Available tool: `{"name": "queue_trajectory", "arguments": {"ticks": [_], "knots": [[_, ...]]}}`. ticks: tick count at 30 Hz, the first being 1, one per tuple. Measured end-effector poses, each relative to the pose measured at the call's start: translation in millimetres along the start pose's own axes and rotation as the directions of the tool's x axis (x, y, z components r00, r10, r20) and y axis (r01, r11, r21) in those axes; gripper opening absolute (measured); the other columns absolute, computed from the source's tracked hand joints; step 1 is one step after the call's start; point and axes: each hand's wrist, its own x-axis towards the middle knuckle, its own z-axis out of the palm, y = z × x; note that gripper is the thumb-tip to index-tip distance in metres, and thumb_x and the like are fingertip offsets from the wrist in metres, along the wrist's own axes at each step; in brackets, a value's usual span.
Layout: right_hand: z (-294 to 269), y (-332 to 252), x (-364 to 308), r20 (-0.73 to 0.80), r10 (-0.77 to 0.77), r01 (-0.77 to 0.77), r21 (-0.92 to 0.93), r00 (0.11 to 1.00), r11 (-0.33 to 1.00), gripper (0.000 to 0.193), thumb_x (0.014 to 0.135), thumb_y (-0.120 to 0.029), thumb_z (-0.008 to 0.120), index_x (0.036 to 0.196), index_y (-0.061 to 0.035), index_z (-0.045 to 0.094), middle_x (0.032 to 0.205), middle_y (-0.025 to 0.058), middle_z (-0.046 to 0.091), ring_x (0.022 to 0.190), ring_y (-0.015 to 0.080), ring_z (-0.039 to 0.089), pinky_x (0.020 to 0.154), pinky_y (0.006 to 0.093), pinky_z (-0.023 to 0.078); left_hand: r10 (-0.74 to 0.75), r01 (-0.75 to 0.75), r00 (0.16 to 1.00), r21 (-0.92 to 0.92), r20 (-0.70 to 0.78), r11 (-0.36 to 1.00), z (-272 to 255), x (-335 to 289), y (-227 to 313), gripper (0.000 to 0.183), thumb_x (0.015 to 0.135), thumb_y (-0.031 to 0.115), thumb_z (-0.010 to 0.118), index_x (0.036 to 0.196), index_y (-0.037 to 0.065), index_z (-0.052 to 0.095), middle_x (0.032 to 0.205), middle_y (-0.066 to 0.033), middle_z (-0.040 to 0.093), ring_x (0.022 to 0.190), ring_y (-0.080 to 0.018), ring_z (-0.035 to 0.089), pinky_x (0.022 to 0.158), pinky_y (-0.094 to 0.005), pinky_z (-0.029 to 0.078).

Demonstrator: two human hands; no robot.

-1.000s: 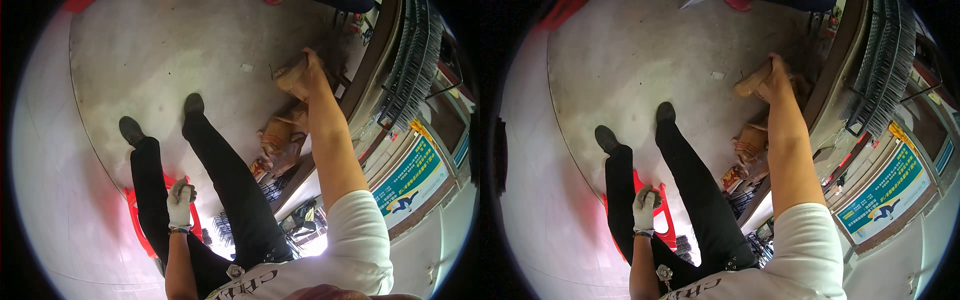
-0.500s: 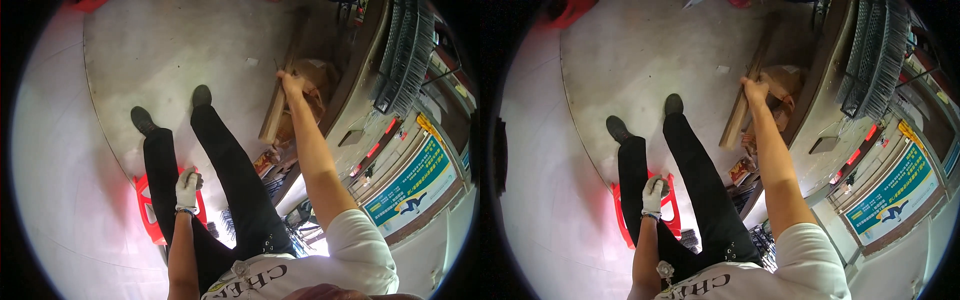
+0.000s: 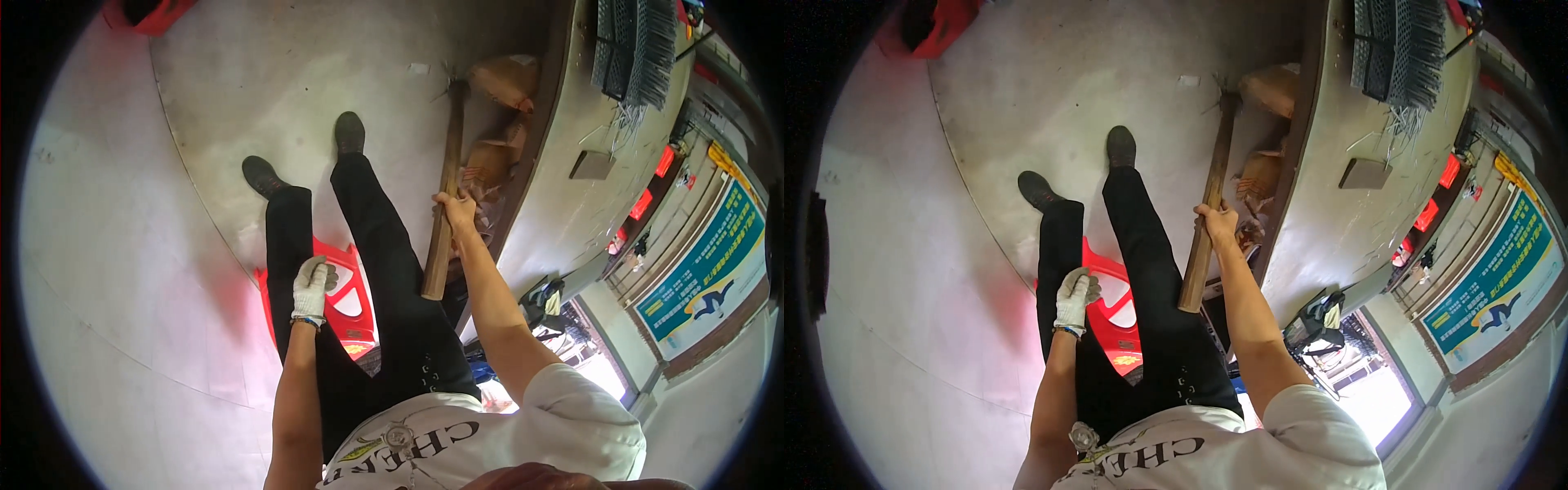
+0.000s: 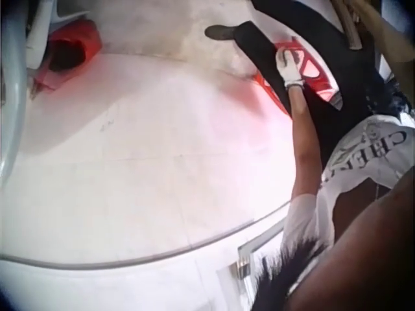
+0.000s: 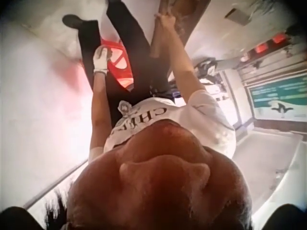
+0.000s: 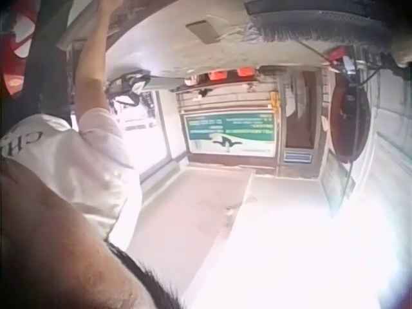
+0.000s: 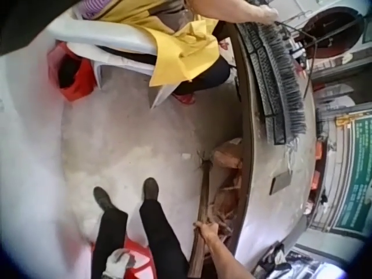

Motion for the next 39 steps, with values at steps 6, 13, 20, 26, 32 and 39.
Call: {"name": "queue_trajectory", "arguments": {"ticks": [6, 13, 20, 26, 32, 39], "knots": [[-24.3, 34.1, -16.6, 0.069, 0.223, -0.232, 0.183, 0.972, 0.955, 0.019, 0.068, -0.013, 0.066, 0.079, 0.0011, 0.06, 0.067, 0.0094, 0.06, 0.053, 0.0192, 0.058, 0.051, 0.0287, 0.049, 0.032, -0.031, 0.999, 0.127, -0.008, 0.991, -10.9, -20.6, 28.8, 0.022, 0.091, 0.012, 0.05, 0.11, 0.001, 0.053, 0.083, -0.007, 0.061, 0.067, -0.0124, 0.059, 0.061, -0.0247, 0.05], [-67.2, 64.7, -81.3, 0.396, 0.217, -0.389, 0.431, 0.892, 0.814, 0.027, 0.076, -0.019, 0.062, 0.093, 0.0004, 0.052, 0.079, 0.0091, 0.057, 0.065, 0.0164, 0.057, 0.058, 0.0264, 0.049, 0.122, -0.128, 0.992, 0.239, 0.04, 0.962, -33.9, -39.1, 58.1, 0.023, 0.091, 0.013, 0.051, 0.111, 0.001, 0.054, 0.085, -0.0064, 0.061, 0.068, -0.0111, 0.058, 0.061, -0.0243, 0.049], [-97.9, 81.4, -225.8, 0.407, 0.153, -0.338, 0.435, 0.901, 0.834, 0.027, 0.075, -0.015, 0.062, 0.095, 0.0028, 0.054, 0.081, 0.0108, 0.058, 0.068, 0.0166, 0.057, 0.058, 0.0274, 0.049, 0.163, -0.168, 0.986, 0.381, 0.046, 0.909, -45.2, -83.2, 116.9, 0.029, 0.09, 0.016, 0.053, 0.115, 0.0, 0.05, 0.088, -0.008, 0.061, 0.07, -0.0134, 0.059, 0.062, -0.0249, 0.049], [-163.1, 90.3, -339.4, 0.496, 0.0, -0.231, 0.406, 0.869, 0.884, 0.034, 0.069, -0.008, 0.062, 0.101, 0.0011, 0.055, 0.079, 0.0106, 0.059, 0.061, 0.0172, 0.059, 0.049, 0.0291, 0.05, -0.003, -0.022, 0.998, 0.442, 0.056, 0.897, 7.1, -131.3, 133.6, 0.045, 0.084, 0.031, 0.063, 0.117, 0.003, 0.051, 0.094, -0.0071, 0.06, 0.078, -0.0152, 0.059, 0.068, -0.0301, 0.05], [-234.0, 90.2, -417.4, 0.615, -0.131, -0.287, 0.533, 0.778, 0.796, 0.049, 0.065, -0.001, 0.064, 0.113, 0.0004, 0.054, 0.082, 0.0083, 0.061, 0.067, 0.0159, 0.06, 0.059, 0.0277, 0.05, -0.308, 0.218, 0.926, 0.353, 0.22, 0.91, 117.9, -139.5, 114.9, 0.093, 0.077, 0.054, 0.063, 0.138, 0.0, 0.019, 0.141, -0.0231, 0.025, 0.13, -0.036, 0.029, 0.103, -0.0461, 0.031], [-324.3, 135.5, -431.1, 0.469, -0.373, -0.023, 0.646, 0.801, 0.763, 0.072, 0.063, 0.006, 0.067, 0.13, 0.0058, 0.041, 0.115, 0.0087, 0.056, 0.104, 0.0139, 0.054, 0.092, 0.0263, 0.04, -0.05, -0.03, 0.715, 0.101, 0.697, 0.994, 326.5, -170.8, 124.1, 0.103, 0.067, 0.068, 0.055, 0.141, 0.008, 0.015, 0.139, -0.0173, 0.03, 0.123, -0.0348, 0.035, 0.104, -0.0462, 0.031]]}}
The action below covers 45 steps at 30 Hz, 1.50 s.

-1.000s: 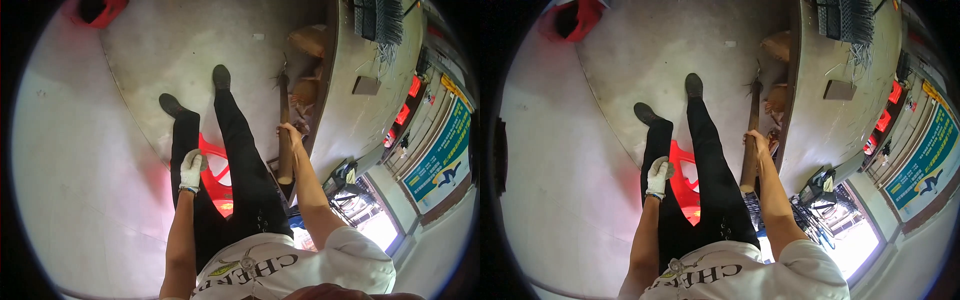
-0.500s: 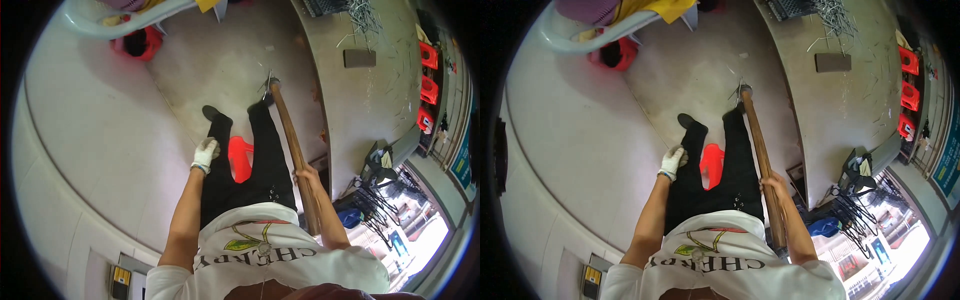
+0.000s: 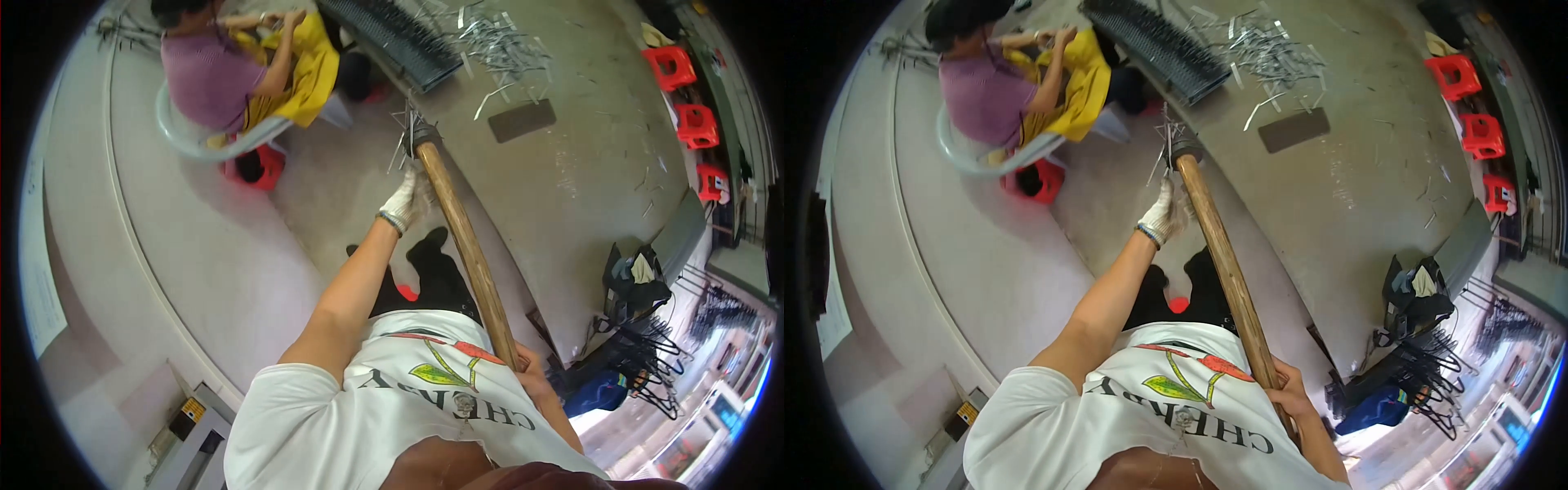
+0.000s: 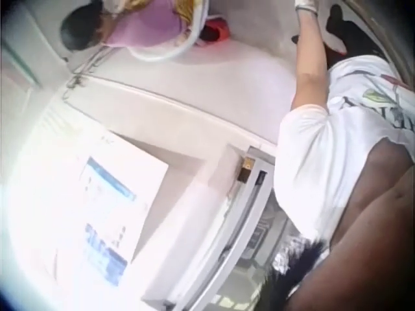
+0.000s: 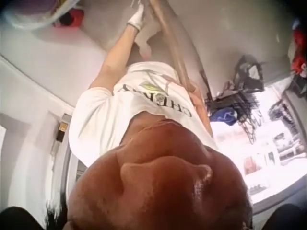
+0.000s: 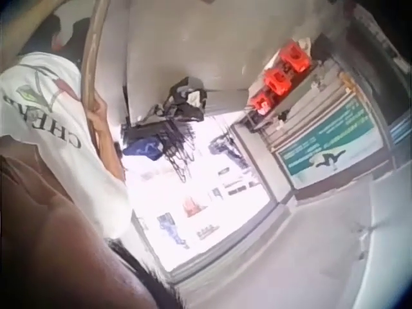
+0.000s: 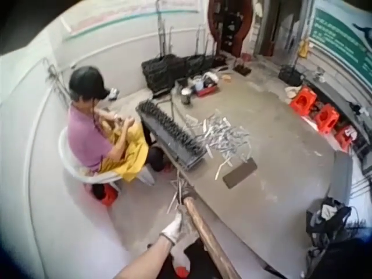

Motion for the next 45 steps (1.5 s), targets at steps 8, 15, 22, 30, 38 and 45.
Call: {"name": "queue_trajectory", "arguments": {"ticks": [8, 15, 22, 30, 38, 45], "knots": [[-56.5, -29.0, -28.8, -0.081, -0.227, 0.216, -0.131, 0.97, 0.968, 0.073, 0.064, 0.004, 0.068, 0.131, 0.0052, 0.039, 0.116, 0.0079, 0.053, 0.104, 0.0127, 0.052, 0.093, 0.0258, 0.038, 0.256, -0.253, 0.955, -0.041, 0.149, 0.967, 142.7, 119.8, 31.9, 0.08, 0.07, 0.064, 0.055, 0.124, 0.005, 0.046, 0.121, -0.0098, 0.053, 0.108, -0.0277, 0.053, 0.092, -0.0455, 0.045], [-74.9, -59.4, -21.7, -0.2, -0.402, 0.315, -0.36, 0.893, 0.878, 0.071, 0.062, 0.004, 0.067, 0.128, 0.0052, 0.041, 0.109, 0.006, 0.055, 0.1, 0.0106, 0.051, 0.089, 0.0233, 0.039, 0.058, -0.144, 0.96, 0.306, 0.272, 0.941, 216.9, 188.5, 57.4, 0.079, 0.07, 0.063, 0.06, 0.122, 0.005, 0.047, 0.117, -0.011, 0.056, 0.109, -0.0265, 0.053, 0.099, -0.042, 0.039], [-53.8, -106.9, 10.2, -0.316, -0.245, 0.205, -0.156, 0.917, 0.966, 0.07, 0.065, 0.006, 0.066, 0.13, -0.0014, 0.042, 0.106, 0.0062, 0.058, 0.099, 0.0101, 0.051, 0.089, 0.0228, 0.038, -0.112, -0.164, 0.971, 0.931, 0.21, 0.325, 255.8, 301.3, 89.5, 0.07, 0.075, 0.03, 0.072, 0.126, -0.006, 0.041, 0.111, -0.0147, 0.056, 0.098, -0.022, 0.057, 0.081, -0.036, 0.05], [-35.7, -142.2, 47.6, -0.417, -0.22, 0.111, -0.269, 0.882, 0.957, 0.062, 0.072, 0.0, 0.067, 0.129, -0.0027, 0.043, 0.107, 0.0165, 0.061, 0.102, 0.0165, 0.056, 0.088, 0.025, 0.04, 0.097, 0.014, 0.994, 0.951, -0.046, 0.309, 276.3, 374.6, 80.8, 0.052, 0.08, 0.037, 0.062, 0.109, -0.006, 0.055, 0.095, -0.0163, 0.064, 0.085, -0.0255, 0.062, 0.071, -0.0373, 0.048], [-21.4, -150.5, 60.5, -0.497, -0.157, 0.088, -0.158, 0.853, 0.983, 0.062, 0.075, -0.01, 0.069, 0.129, 0.0026, 0.042, 0.114, 0.0123, 0.059, 0.103, 0.0137, 0.053, 0.09, 0.0271, 0.04, 0.388, -0.103, 0.919, 0.907, -0.07, 0.408, 328.4, 406.0, 150.1, 0.084, 0.075, 0.046, 0.067, 0.128, -0.011, 0.035, 0.118, -0.025, 0.052, 0.105, -0.0285, 0.055, 0.079, -0.0385, 0.048], [-37.7, -165.8, 58.7, -0.383, -0.153, 0.25, 0.217, 0.911, 0.944, 0.06, 0.075, -0.014, 0.072, 0.126, 0.0049, 0.046, 0.114, 0.0069, 0.057, 0.1, 0.0107, 0.052, 0.088, 0.0262, 0.04, 0.109, 0.18, 0.978, 0.984, -0.179, 0.001, 249.3, 417.1, 146.6, 0.079, 0.076, 0.054, 0.06, 0.125, -0.005, 0.043, 0.112, -0.0199, 0.058, 0.101, -0.0295, 0.057, 0.079, -0.0379, 0.049]]}}
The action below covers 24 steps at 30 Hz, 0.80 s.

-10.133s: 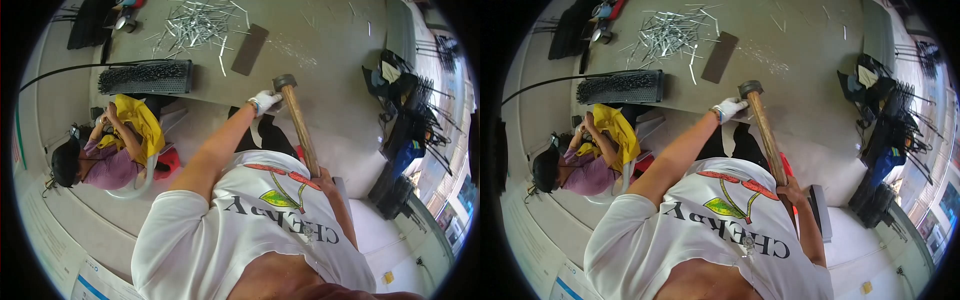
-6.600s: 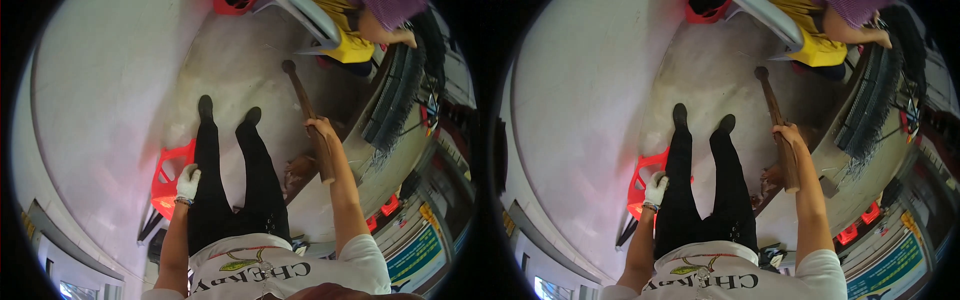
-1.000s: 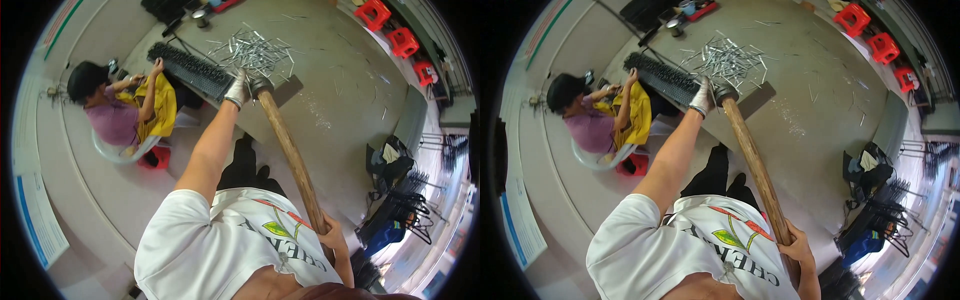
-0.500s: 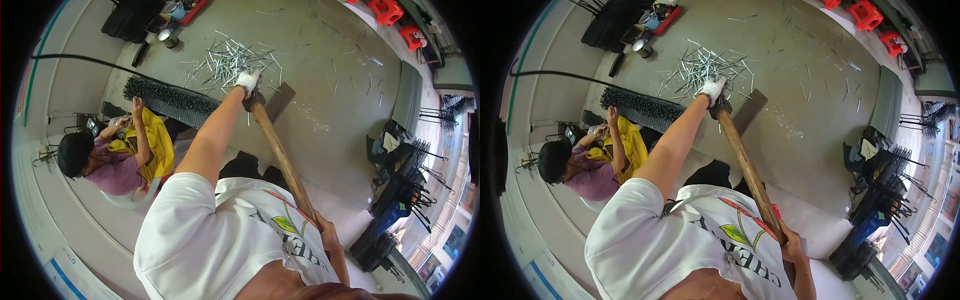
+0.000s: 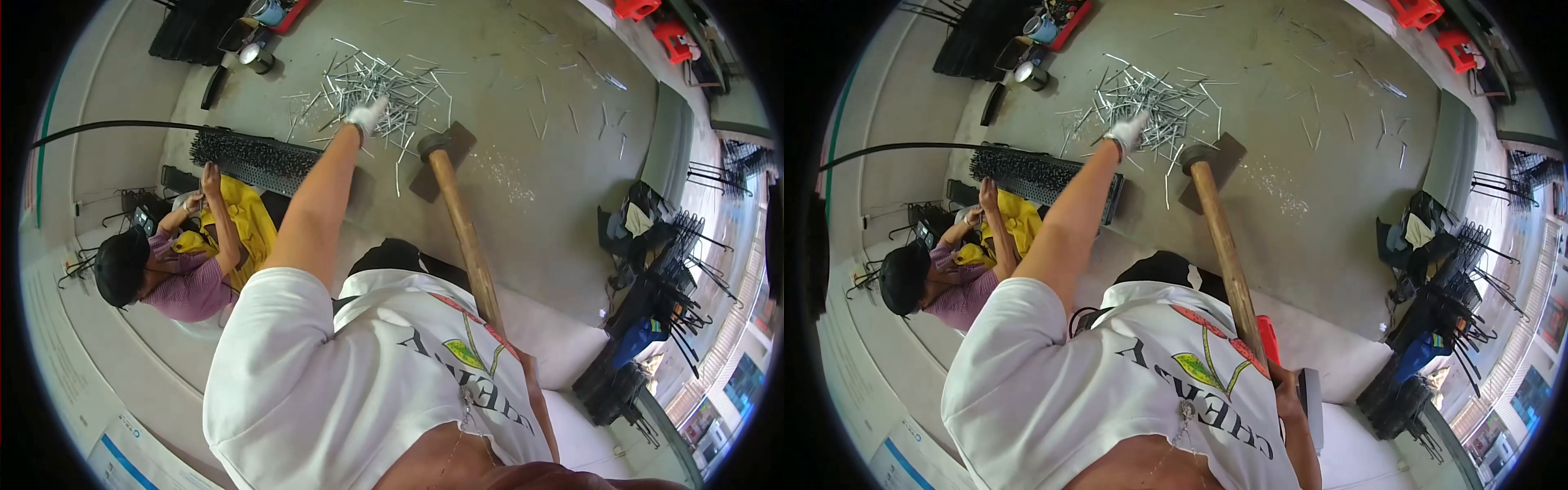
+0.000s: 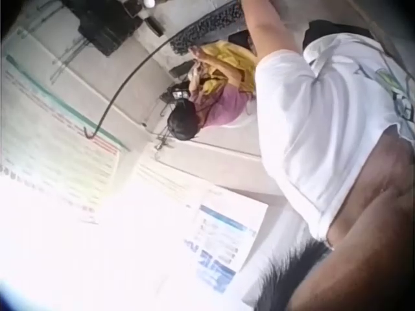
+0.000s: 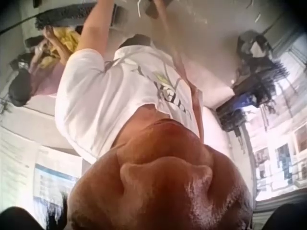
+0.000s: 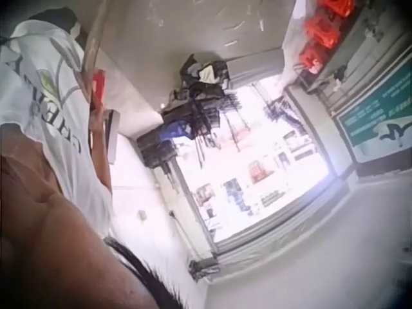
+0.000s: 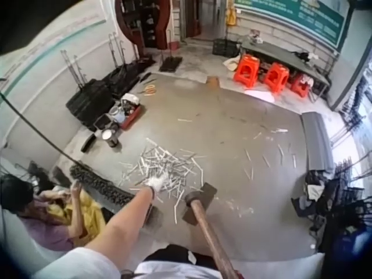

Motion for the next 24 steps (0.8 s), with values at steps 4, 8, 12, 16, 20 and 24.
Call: {"name": "queue_trajectory", "arguments": {"ticks": [4, 8, 12, 16, 20, 24], "knots": [[-15.3, 19.6, -4.0, 0.014, 0.091, -0.09, -0.036, 0.996, 0.995, 0.063, 0.09, -0.047, 0.044, 0.126, 0.005, 0.045, 0.117, 0.0097, 0.055, 0.106, 0.0161, 0.052, 0.095, 0.0296, 0.038, 0.003, 0.12, 0.926, -0.3, 0.378, 0.946, 69.4, -45.5, -40.3, 0.059, 0.087, 0.046, 0.048, 0.127, 0.003, 0.045, 0.119, -0.0151, 0.056, 0.109, -0.0304, 0.053, 0.087, -0.0413, 0.045], [-25.2, 35.0, -5.7, 0.019, 0.046, -0.049, 0.142, 0.999, 0.989, 0.061, 0.09, -0.049, 0.043, 0.125, 0.0009, 0.047, 0.114, 0.0096, 0.057, 0.102, 0.0186, 0.055, 0.093, 0.032, 0.041, -0.053, 0.308, 0.901, -0.551, 0.43, 0.775, 106.6, -77.9, -38.2, 0.05, 0.09, 0.039, 0.048, 0.127, 0.005, 0.046, 0.124, -0.0176, 0.051, 0.118, -0.029, 0.046, 0.094, -0.0449, 0.041], [-28.4, 47.2, -10.1, -0.151, 0.257, -0.198, 0.322, 0.955, 0.926, 0.065, 0.06, -0.019, 0.068, 0.119, 0.0026, 0.052, 0.105, 0.0077, 0.06, 0.093, 0.0152, 0.057, 0.084, 0.0254, 0.043, 0.038, 0.332, 0.886, -0.691, 0.461, 0.642, 104.3, -76.1, -31.2, 0.046, 0.091, 0.037, 0.048, 0.124, 0.006, 0.049, 0.117, -0.0169, 0.056, 0.109, -0.0271, 0.054, 0.089, -0.0399, 0.045], [9.3, 36.2, 8.5, -0.073, 0.181, -0.171, 0.127, 0.981, 0.977, 0.062, 0.063, -0.017, 0.067, 0.121, 0.002, 0.051, 0.105, 0.0077, 0.06, 0.092, 0.0159, 0.057, 0.084, 0.0264, 0.044, 0.114, 0.129, 0.894, -0.492, 0.434, 0.861, 94.8, -88.2, 5.9, 0.051, 0.088, 0.044, 0.052, 0.12, 0.004, 0.051, 0.114, -0.0116, 0.058, 0.104, -0.0233, 0.056, 0.091, -0.0372, 0.043], [-13.6, -16.7, 79.0, -0.008, 0.087, -0.088, -0.066, 0.996, 0.994, 0.059, 0.068, -0.014, 0.064, 0.123, 0.0011, 0.049, 0.104, 0.0077, 0.06, 0.09, 0.0169, 0.058, 0.082, 0.0276, 0.045, 0.167, -0.021, 0.922, -0.385, 0.35, 0.923, 134.6, -82.2, 11.9, 0.039, 0.084, 0.026, 0.063, 0.111, -0.002, 0.059, 0.1, -0.0101, 0.064, 0.087, -0.0178, 0.06, 0.081, -0.0313, 0.047], [11.8, 13.6, 12.5, -0.084, 0.019, -0.035, -0.194, 0.996, 0.98, 0.055, 0.073, -0.012, 0.062, 0.125, 0.0002, 0.047, 0.104, 0.0077, 0.06, 0.089, 0.0178, 0.058, 0.081, 0.0288, 0.046, 0.28, -0.208, 0.887, -0.224, 0.367, 0.952, 130.1, -96.2, 11.5, 0.034, 0.085, 0.023, 0.062, 0.109, 0.0, 0.06, 0.1, -0.0091, 0.064, 0.085, -0.0164, 0.06, 0.078, -0.0307, 0.047]]}}
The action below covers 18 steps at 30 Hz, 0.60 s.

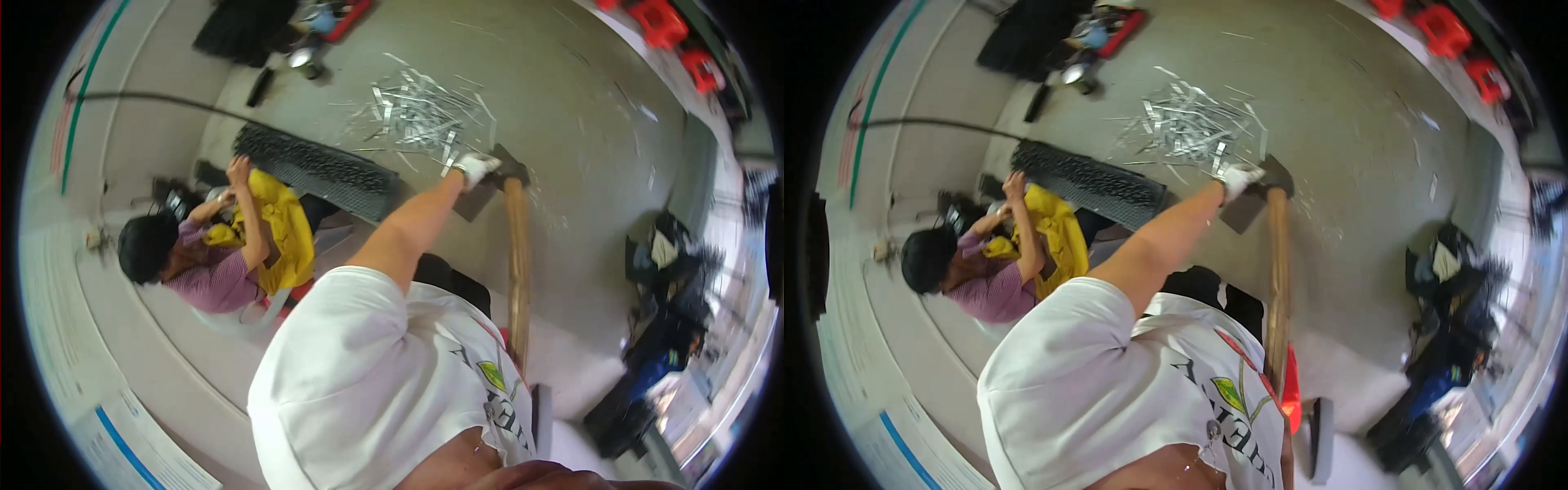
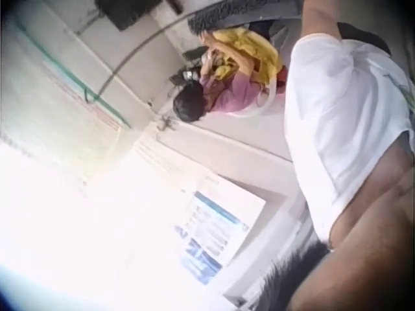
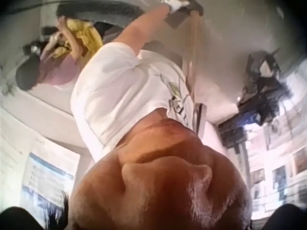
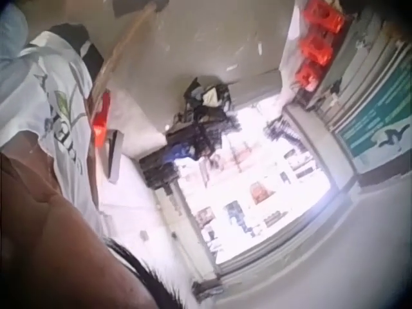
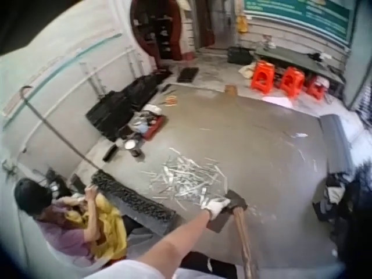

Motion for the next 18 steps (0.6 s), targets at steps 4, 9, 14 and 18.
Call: {"name": "queue_trajectory", "arguments": {"ticks": [4, 9, 14, 18], "knots": [[34.8, -1.5, -50.3, -0.172, -0.032, 0.018, -0.084, 0.985, 0.996, 0.052, 0.078, -0.01, 0.06, 0.127, -0.0007, 0.045, 0.103, 0.0077, 0.06, 0.087, 0.0188, 0.059, 0.08, 0.03, 0.046, -0.096, 0.092, 0.995, -0.154, -0.014, 0.984, -35.0, 39.4, -78.2, 0.034, 0.087, 0.029, 0.056, 0.11, 0.005, 0.059, 0.097, -0.0048, 0.063, 0.078, -0.0137, 0.059, 0.069, -0.0294, 0.048], [55.7, 25.9, -71.2, -0.343, -0.072, -0.057, -0.352, 0.936, 0.934, 0.055, 0.079, -0.002, 0.056, 0.132, -0.0067, 0.041, 0.097, 0.0084, 0.059, 0.082, 0.022, 0.06, 0.073, 0.0323, 0.049, -0.329, 0.266, 0.937, -0.366, -0.121, 0.892, -44.9, 2.3, -98.7, 0.021, 0.084, 0.022, 0.058, 0.097, 0.006, 0.06, 0.073, -0.0043, 0.061, 0.061, -0.0176, 0.059, 0.054, -0.0323, 0.049], [71.3, 103.6, -82.7, -0.427, -0.241, -0.083, -0.612, 0.872, 0.786, 0.07, 0.074, 0.005, 0.053, 0.137, -0.0198, 0.036, 0.081, 0.0111, 0.052, 0.069, 0.0276, 0.059, 0.055, 0.0345, 0.05, -0.463, 0.44, 0.885, -0.238, -0.05, 0.866, -36.4, -42.1, -139.2, 0.015, 0.085, 0.022, 0.056, 0.09, 0.008, 0.06, 0.076, -0.006, 0.062, 0.063, -0.0204, 0.06, 0.057, -0.0336, 0.05], [64.4, 127.7, -102.4, -0.421, -0.32, -0.038, -0.653, 0.849, 0.756, 0.072, 0.074, 0.005, 0.051, 0.139, -0.0183, 0.032, 0.078, 0.0101, 0.05, 0.065, 0.0262, 0.059, 0.052, 0.0347, 0.048, -0.494, 0.478, 0.868, -0.176, -0.056, 0.86, -14.0, -73.7, -152.3, 0.018, 0.085, 0.023, 0.057, 0.097, 0.01, 0.06, 0.081, -0.0063, 0.063, 0.067, -0.0213, 0.061, 0.061, -0.0346, 0.05]]}}
